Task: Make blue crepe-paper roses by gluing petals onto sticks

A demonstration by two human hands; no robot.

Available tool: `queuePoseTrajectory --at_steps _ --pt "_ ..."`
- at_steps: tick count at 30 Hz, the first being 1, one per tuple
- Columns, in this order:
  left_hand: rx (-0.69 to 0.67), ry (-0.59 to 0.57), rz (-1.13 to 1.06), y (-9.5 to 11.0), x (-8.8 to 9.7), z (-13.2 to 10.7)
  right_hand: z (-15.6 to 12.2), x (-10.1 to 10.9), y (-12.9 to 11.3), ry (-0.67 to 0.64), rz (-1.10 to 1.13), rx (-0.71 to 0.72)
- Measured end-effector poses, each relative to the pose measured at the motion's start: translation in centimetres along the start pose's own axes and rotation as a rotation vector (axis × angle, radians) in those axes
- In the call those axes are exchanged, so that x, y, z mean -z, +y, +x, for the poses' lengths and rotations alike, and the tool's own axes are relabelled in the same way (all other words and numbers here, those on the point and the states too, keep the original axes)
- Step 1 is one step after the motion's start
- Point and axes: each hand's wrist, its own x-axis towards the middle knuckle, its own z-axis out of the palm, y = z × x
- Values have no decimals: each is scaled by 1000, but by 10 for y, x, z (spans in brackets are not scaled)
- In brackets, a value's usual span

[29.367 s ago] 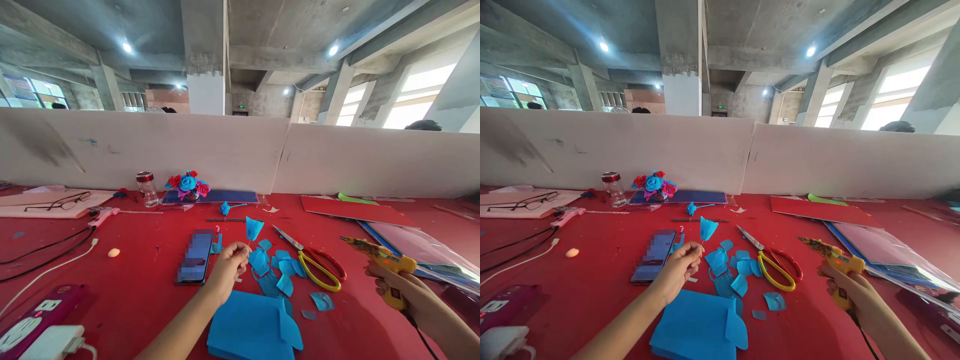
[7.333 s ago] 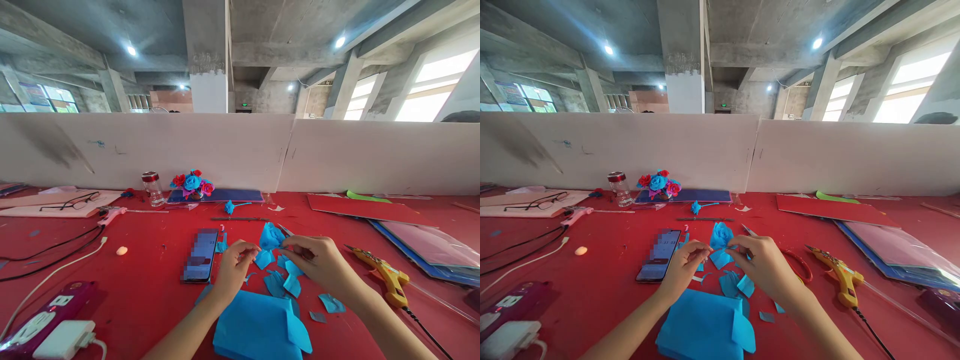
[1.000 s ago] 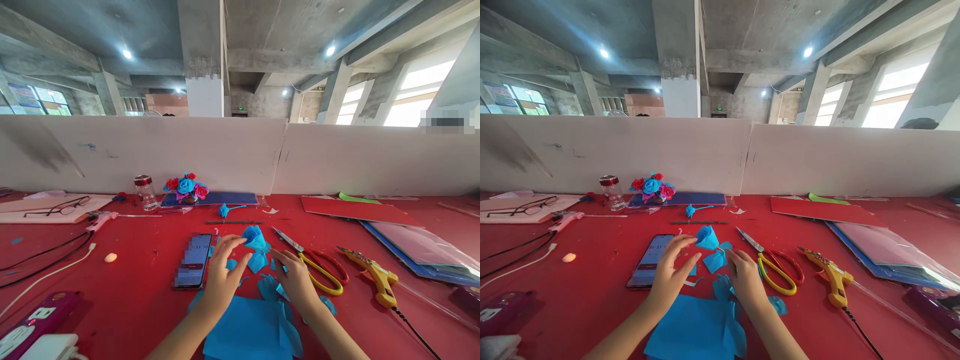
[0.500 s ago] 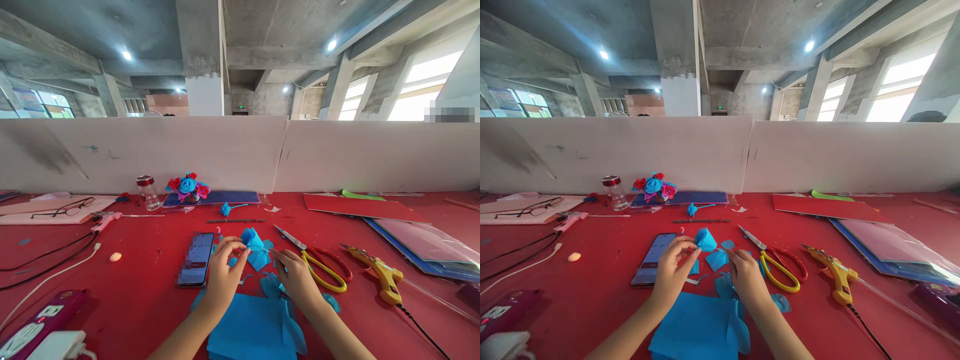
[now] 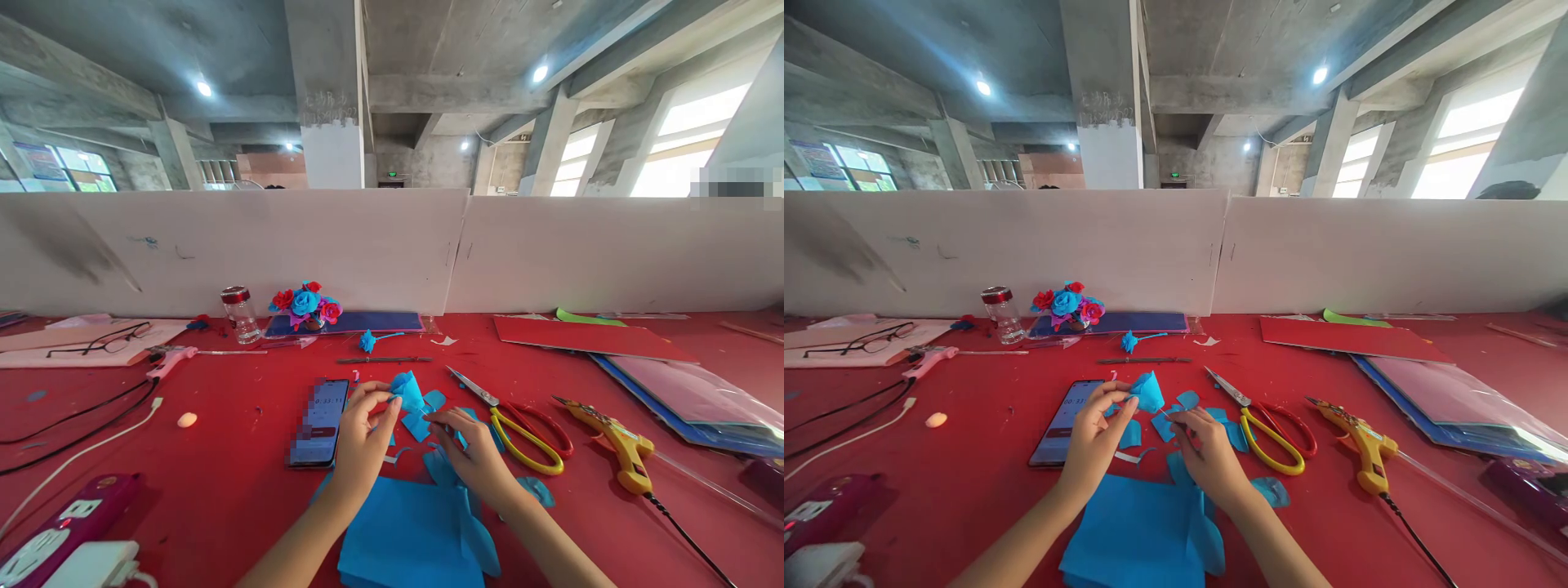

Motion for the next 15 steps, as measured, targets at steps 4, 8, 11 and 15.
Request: queuePoseTrajectory --at_steps 4,8,11,15 --pt "64 12 -14 -2 1 3 1 -3 -1 -96 206 -157" --pt "111 -33 -31 -11 1 6 3 -3 0 -115 272 -202" --pt "153 -50 -22 -13 1 7 3 -3 3 -119 264 -210" --pt "170 -82 -15 -11 2 8 3 -5 7 -108 225 -214"
